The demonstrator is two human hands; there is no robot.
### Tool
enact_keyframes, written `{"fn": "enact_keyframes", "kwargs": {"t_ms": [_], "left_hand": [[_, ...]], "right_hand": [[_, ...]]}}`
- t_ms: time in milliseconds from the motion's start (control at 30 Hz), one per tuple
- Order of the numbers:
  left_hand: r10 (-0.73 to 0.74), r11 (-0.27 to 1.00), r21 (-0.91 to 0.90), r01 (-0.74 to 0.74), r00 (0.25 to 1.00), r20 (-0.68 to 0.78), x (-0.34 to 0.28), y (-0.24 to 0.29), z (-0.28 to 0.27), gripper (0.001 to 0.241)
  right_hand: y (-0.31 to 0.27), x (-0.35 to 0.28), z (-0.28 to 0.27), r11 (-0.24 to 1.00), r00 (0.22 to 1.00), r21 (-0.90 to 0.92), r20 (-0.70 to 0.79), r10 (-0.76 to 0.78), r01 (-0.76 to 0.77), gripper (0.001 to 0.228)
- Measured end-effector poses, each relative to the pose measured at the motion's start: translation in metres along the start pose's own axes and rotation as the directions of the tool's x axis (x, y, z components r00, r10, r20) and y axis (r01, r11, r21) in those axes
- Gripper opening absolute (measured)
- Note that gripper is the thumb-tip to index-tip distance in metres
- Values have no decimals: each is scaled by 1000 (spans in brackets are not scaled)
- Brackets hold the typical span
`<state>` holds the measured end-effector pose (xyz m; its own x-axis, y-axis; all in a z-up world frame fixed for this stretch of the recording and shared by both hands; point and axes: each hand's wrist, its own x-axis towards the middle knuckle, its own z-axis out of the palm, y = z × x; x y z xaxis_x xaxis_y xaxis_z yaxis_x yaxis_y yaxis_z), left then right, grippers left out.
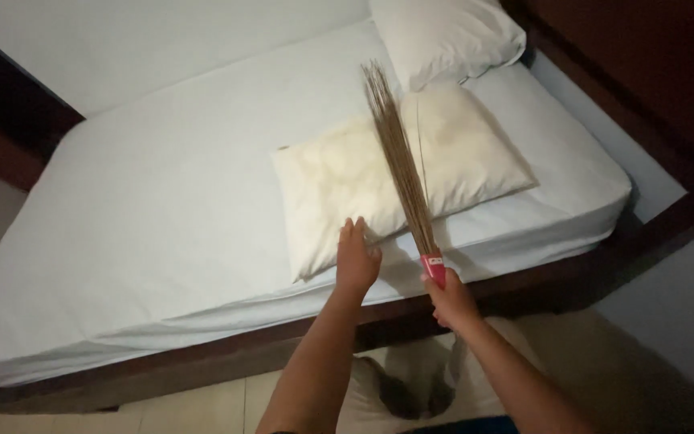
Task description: The person picks up a pillow from a bed and places it on another bed. They then use a broom to repeatedly hit the pillow on the bed.
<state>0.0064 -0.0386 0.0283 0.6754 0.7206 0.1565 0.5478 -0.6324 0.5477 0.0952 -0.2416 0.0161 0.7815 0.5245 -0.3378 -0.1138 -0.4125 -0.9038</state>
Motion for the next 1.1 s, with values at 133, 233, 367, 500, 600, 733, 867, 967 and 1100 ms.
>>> {"fn": "enact_keyframes", "kwargs": {"t_ms": [133, 233, 367, 500, 600, 733, 867, 967, 1100], "left_hand": [[27, 999, -35, -27, 1000, -12, -4, 9, -9, 80], [-10, 1000, -9, 9, 999, -44, 0, 5, -8, 77], [68, 996, 59, -64, 995, -71, 6, -11, -1, 73], [0, 1000, -22, 3, 992, 129, -3, 2, -31, 84], [-130, 990, 92, 106, 944, 303, -3, 2, -45, 83], [-55, 995, 95, 44, 992, 113, 6, -36, -7, 88], [-165, 975, 165, 147, 981, 103, 14, -40, -7, 88], [-340, 940, 39, 338, 931, 132, -7, -5, -33, 72], [-279, 960, 19, 279, 960, 12, -35, -50, 20, 74]], "right_hand": [[-6, 1, 13, 999, 999, 8, 6, 45, -45, 37], [-6, 2, 21, 993, 995, 58, 12, 102, -103, 36], [53, 41, 25, 995, 996, 42, 40, 84, -86, 39], [-53, -29, 5, 981, 982, -64, 34, 187, -185, 46], [-96, -56, -4, 988, 990, -78, -53, 131, -135, 50], [-65, -32, 0, 985, 992, -173, -126, -12, -10, 30], [-31, -12, 18, 976, 996, -207, 42, 83, -72, 36], [-29, -21, 21, 1000, 999, 7, 30, 22, -22, 29], [-14, -40, 17, 949, 963, 166, -79, -258, 268, 26]]}}
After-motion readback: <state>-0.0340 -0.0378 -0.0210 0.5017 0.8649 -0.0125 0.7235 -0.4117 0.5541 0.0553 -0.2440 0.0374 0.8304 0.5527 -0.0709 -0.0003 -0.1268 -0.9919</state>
